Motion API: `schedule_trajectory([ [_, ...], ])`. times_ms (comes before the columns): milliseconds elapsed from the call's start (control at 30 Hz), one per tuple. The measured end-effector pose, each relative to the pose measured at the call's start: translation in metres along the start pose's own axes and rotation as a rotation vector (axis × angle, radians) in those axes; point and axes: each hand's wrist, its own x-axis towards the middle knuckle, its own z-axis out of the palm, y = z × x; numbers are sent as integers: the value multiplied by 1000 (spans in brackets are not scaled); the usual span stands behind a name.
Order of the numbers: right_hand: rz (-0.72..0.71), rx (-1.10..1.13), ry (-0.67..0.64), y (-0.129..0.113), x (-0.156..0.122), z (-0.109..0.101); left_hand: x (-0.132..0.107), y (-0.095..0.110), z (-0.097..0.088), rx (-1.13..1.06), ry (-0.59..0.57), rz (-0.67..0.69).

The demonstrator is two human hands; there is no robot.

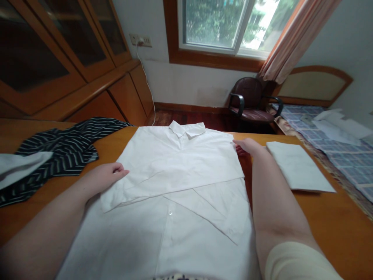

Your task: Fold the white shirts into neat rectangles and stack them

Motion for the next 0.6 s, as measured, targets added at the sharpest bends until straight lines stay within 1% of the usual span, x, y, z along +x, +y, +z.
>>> schedule_trajectory([
  [67,176,15,-47,-4,-13,1,1,-1,1,8,-3,1],
  [100,232,54,-65,-5,-19,1,1,-1,1,14,-6,-3],
  [167,274,181,-82,-5,-30,1,2,-2,1,25,-10,-7],
  [233,314,294,-148,-2,-41,0,2,-2,1,29,-9,-4],
  [333,346,357,-230,7,-53,1,1,-1,1,35,-11,-6],
  [367,340,367,-230,11,-56,3,1,0,1,37,-12,-7],
  [467,290,413,-163,20,-61,9,1,1,0,42,-16,-8],
  [533,255,434,-101,22,-62,13,1,1,0,47,-15,-6],
  [600,257,407,-46,22,-63,16,1,0,0,56,-12,-6],
])
